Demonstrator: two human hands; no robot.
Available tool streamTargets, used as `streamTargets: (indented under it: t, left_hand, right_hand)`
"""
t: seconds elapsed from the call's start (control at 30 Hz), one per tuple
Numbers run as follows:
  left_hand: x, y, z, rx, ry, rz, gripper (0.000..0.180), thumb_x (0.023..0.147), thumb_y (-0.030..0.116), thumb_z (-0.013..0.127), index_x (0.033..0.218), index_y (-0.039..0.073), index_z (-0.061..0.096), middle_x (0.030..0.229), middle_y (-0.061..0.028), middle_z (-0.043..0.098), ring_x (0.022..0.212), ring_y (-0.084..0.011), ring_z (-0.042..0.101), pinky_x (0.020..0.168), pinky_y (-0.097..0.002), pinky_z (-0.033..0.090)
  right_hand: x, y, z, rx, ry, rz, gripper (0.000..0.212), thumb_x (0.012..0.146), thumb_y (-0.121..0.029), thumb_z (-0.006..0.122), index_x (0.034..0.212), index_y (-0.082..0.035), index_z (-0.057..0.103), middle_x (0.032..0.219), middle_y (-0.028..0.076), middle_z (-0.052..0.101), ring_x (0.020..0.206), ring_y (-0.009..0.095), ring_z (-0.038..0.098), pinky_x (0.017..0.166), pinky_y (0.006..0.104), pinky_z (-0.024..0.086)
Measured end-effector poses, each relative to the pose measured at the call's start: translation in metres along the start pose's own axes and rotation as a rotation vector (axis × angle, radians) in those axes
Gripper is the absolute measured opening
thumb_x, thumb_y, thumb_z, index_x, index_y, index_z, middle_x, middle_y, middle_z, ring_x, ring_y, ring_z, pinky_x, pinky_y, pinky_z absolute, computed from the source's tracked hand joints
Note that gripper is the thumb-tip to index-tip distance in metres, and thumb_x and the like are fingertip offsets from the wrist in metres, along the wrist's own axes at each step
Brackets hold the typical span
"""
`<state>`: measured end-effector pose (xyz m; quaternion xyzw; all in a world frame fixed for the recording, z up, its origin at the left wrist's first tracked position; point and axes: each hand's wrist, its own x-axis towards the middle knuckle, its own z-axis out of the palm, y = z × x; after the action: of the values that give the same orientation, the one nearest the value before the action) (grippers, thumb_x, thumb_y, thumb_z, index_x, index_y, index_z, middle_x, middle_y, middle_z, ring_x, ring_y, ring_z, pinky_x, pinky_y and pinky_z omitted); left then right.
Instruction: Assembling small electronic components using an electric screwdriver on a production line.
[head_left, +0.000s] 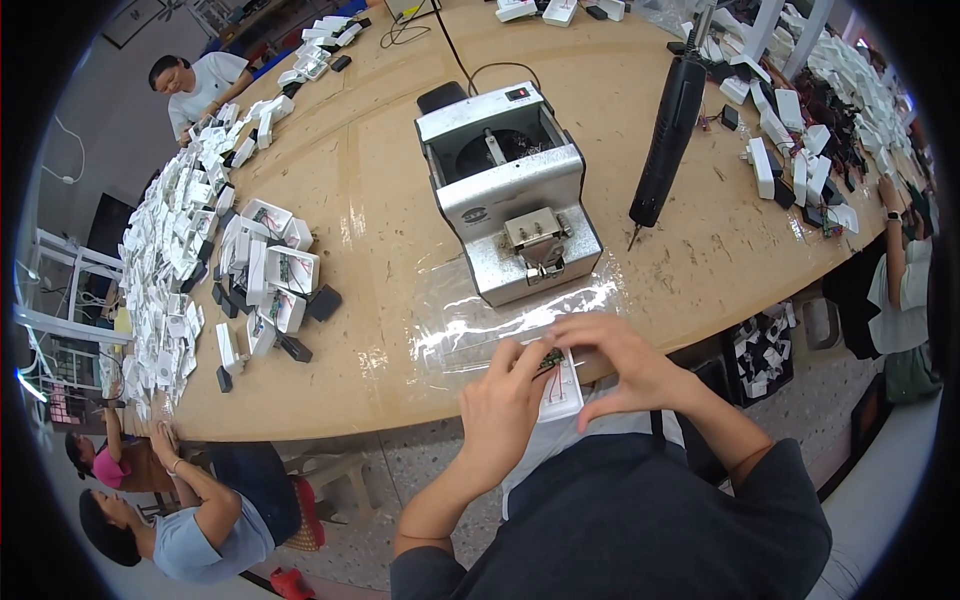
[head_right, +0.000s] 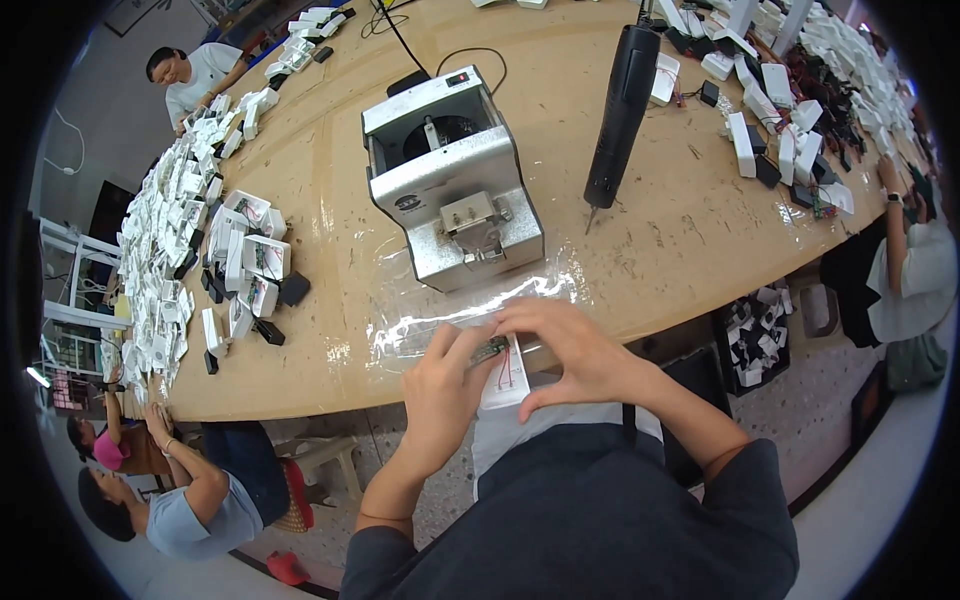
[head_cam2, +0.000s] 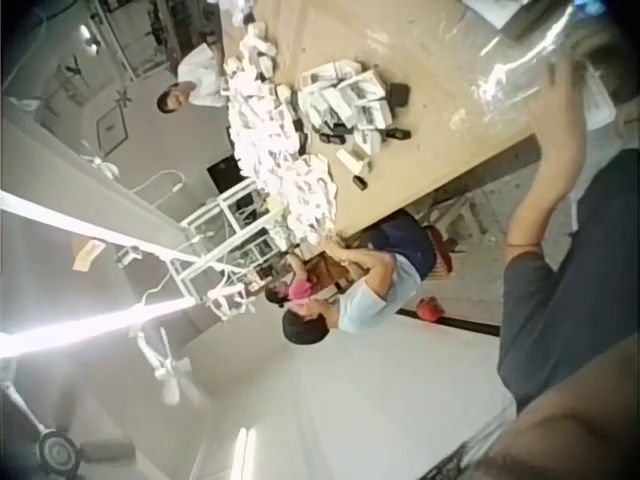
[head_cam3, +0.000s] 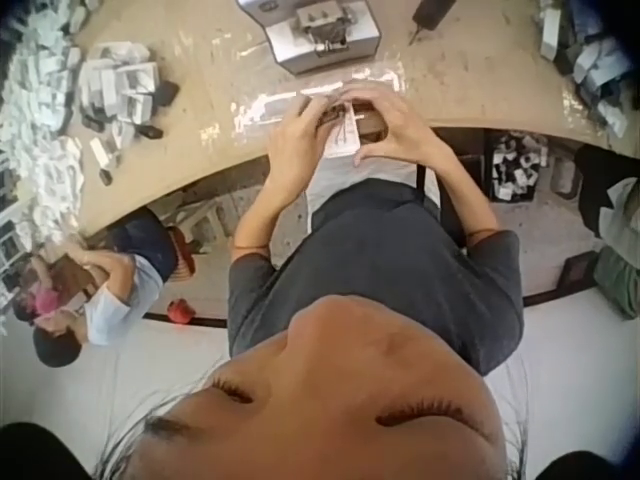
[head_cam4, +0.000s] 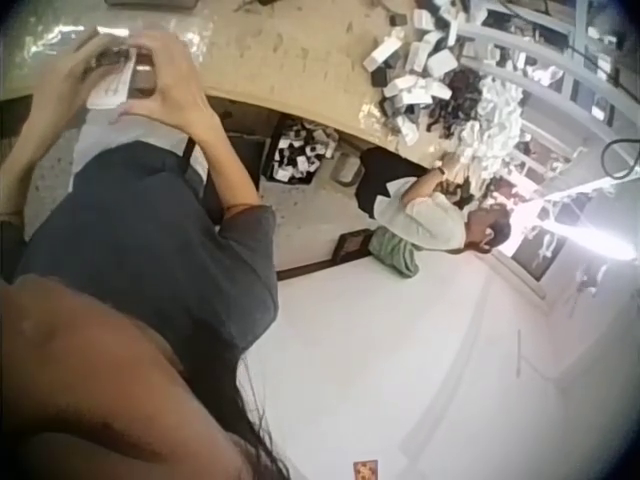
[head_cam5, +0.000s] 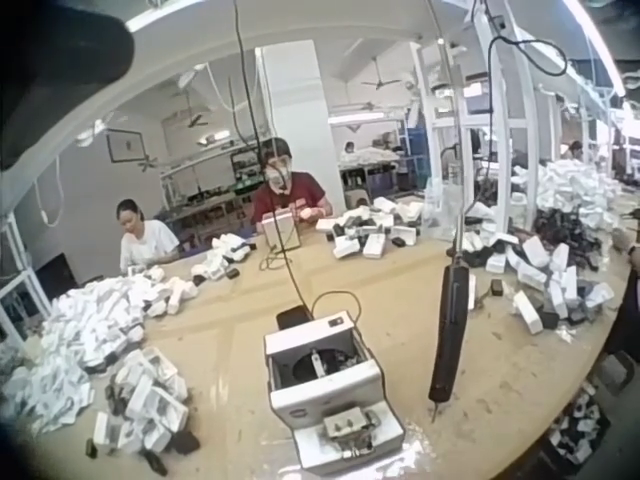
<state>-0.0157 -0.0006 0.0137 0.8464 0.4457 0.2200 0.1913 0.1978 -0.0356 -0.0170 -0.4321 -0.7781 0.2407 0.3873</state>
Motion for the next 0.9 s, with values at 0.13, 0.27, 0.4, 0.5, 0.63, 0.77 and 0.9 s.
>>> streamTargets:
  t: [0.13,0.27,0.4,0.5,0.63,0.77,0.9]
  left_hand:
    - [0.003,-0.010,0.001,-0.183,-0.032,-0.009,0.028,0.087,0.019,0.075,0.114,0.015,0.067,0.090,-0.0060,0.061,0.065,-0.0290,0.066,0.055,-0.0415,0.048]
    - [0.005,-0.008,0.005,-0.317,0.004,-0.070,0.022,0.087,0.019,0.076,0.107,0.014,0.067,0.090,-0.0051,0.062,0.066,-0.0283,0.066,0.056,-0.0407,0.047]
    - [0.008,-0.012,-0.001,-0.246,-0.091,0.005,0.021,0.086,0.020,0.076,0.104,0.014,0.066,0.089,-0.0042,0.062,0.068,-0.0269,0.066,0.057,-0.0391,0.048]
    - [0.009,-0.012,-0.005,-0.262,-0.122,0.009,0.020,0.085,0.020,0.077,0.101,0.014,0.067,0.089,-0.0038,0.062,0.069,-0.0254,0.067,0.058,-0.0374,0.049]
    - [0.010,-0.010,-0.004,-0.316,-0.111,-0.031,0.025,0.077,0.015,0.083,0.096,0.010,0.069,0.087,-0.0052,0.063,0.070,-0.0232,0.062,0.062,-0.0353,0.048]
    - [0.007,-0.013,-0.002,-0.317,-0.102,-0.023,0.021,0.083,0.018,0.079,0.099,0.012,0.067,0.092,-0.0044,0.063,0.070,-0.0251,0.068,0.060,-0.0377,0.050]
    - [0.007,-0.011,0.001,-0.316,-0.121,-0.053,0.021,0.083,0.017,0.079,0.098,0.010,0.067,0.092,-0.0056,0.063,0.069,-0.0259,0.068,0.060,-0.0377,0.051]
  right_hand:
    - [0.005,0.049,-0.016,-0.249,0.896,0.129,0.079,0.088,-0.041,0.077,0.145,-0.004,0.036,0.139,0.017,0.050,0.132,0.030,0.047,0.111,0.0437,0.037]
    - [0.068,0.082,-0.082,0.020,1.091,0.337,0.061,0.104,-0.038,0.056,0.147,-0.002,0.031,0.133,0.016,0.054,0.126,0.022,0.053,0.111,0.0419,0.037]
    - [0.088,0.111,-0.099,0.437,0.778,0.432,0.056,0.106,-0.050,0.045,0.138,-0.004,0.041,0.099,0.009,0.060,0.093,0.018,0.063,0.092,0.0358,0.049]
    - [0.100,0.095,-0.091,0.756,0.695,0.318,0.056,0.105,-0.057,0.042,0.130,-0.007,0.044,0.080,0.004,0.053,0.070,0.014,0.059,0.072,0.0297,0.052]
    - [0.109,0.034,-0.083,0.825,0.772,0.099,0.061,0.101,-0.066,0.038,0.123,-0.009,0.043,0.073,0.002,0.046,0.056,0.011,0.050,0.057,0.0272,0.051]
    - [0.134,-0.023,-0.066,0.774,0.752,-0.050,0.067,0.099,-0.072,0.035,0.122,-0.009,0.041,0.073,0.003,0.047,0.055,0.012,0.051,0.056,0.0295,0.053]
    - [0.155,-0.036,-0.053,0.631,0.617,-0.125,0.075,0.096,-0.074,0.039,0.124,-0.005,0.037,0.074,0.005,0.050,0.055,0.014,0.053,0.054,0.0310,0.052]
